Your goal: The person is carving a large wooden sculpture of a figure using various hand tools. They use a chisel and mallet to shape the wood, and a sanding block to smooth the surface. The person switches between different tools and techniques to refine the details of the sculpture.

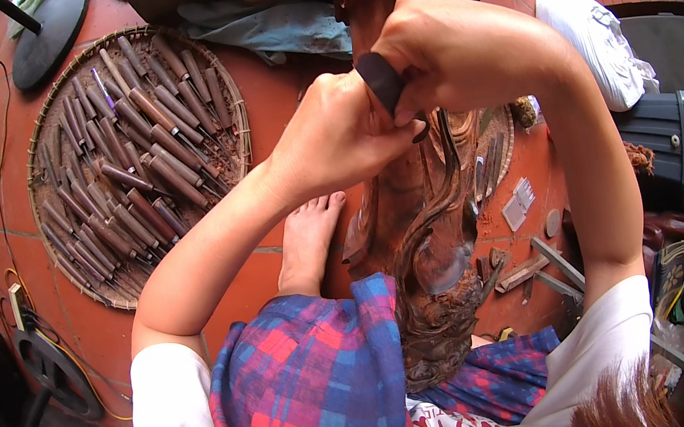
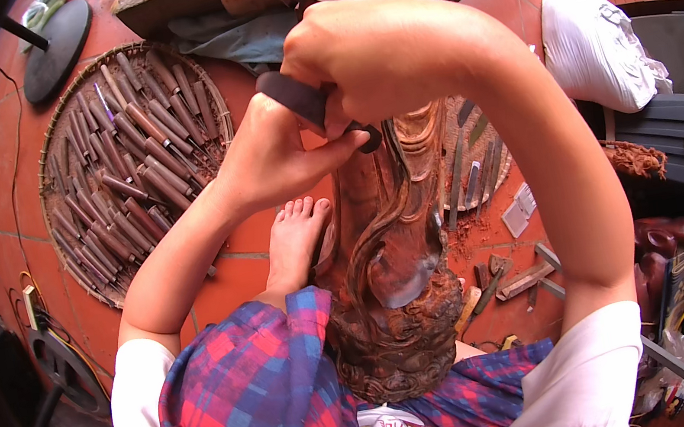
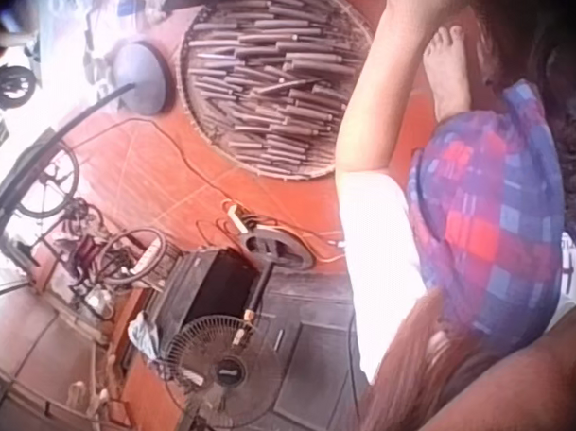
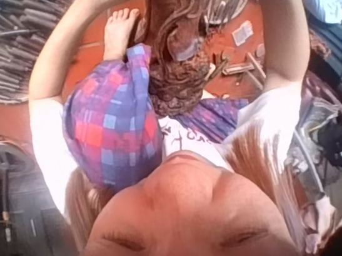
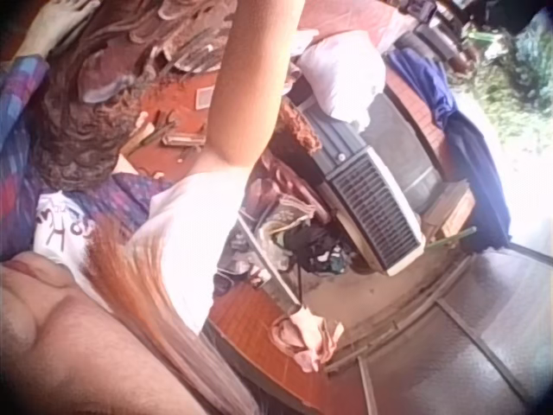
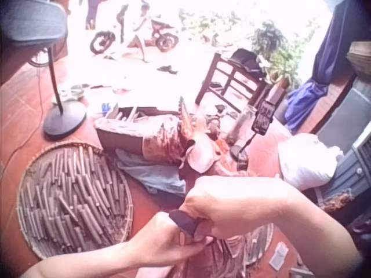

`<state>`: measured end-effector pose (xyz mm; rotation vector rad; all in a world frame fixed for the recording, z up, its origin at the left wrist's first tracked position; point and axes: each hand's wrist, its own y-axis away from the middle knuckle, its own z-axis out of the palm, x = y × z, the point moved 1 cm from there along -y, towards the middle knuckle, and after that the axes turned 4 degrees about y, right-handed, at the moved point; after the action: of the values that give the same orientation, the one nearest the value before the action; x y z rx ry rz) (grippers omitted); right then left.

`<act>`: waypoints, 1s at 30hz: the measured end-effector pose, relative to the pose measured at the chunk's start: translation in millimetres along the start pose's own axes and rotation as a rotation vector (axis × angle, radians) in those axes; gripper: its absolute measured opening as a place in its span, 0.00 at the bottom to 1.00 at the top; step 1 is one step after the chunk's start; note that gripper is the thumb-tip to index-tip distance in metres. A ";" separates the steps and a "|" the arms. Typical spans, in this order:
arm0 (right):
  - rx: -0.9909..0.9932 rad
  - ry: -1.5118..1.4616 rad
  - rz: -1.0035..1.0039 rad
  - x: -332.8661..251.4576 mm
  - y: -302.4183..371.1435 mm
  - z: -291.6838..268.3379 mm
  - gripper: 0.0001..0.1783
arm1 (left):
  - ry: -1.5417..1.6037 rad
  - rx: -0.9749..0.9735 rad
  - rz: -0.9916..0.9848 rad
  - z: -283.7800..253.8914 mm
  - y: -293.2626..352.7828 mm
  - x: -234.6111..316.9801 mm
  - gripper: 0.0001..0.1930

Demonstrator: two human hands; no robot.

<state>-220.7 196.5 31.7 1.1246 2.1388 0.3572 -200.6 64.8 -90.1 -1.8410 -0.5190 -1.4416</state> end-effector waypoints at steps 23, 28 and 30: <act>-0.033 0.006 -0.130 5.7 9.0 6.3 0.10 | -0.026 -0.074 0.024 4.7 7.6 7.4 0.11; -0.013 -0.011 -0.123 1.4 9.8 7.5 0.09 | -0.022 -0.088 -0.037 3.3 10.0 16.1 0.11; -0.041 -0.039 -0.140 4.2 12.4 13.7 0.09 | -0.075 -0.168 -0.044 2.2 12.4 18.5 0.13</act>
<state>-205.4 206.2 26.4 0.9453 2.1519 0.3106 -185.1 56.1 -76.4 -2.0340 -0.4905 -1.4886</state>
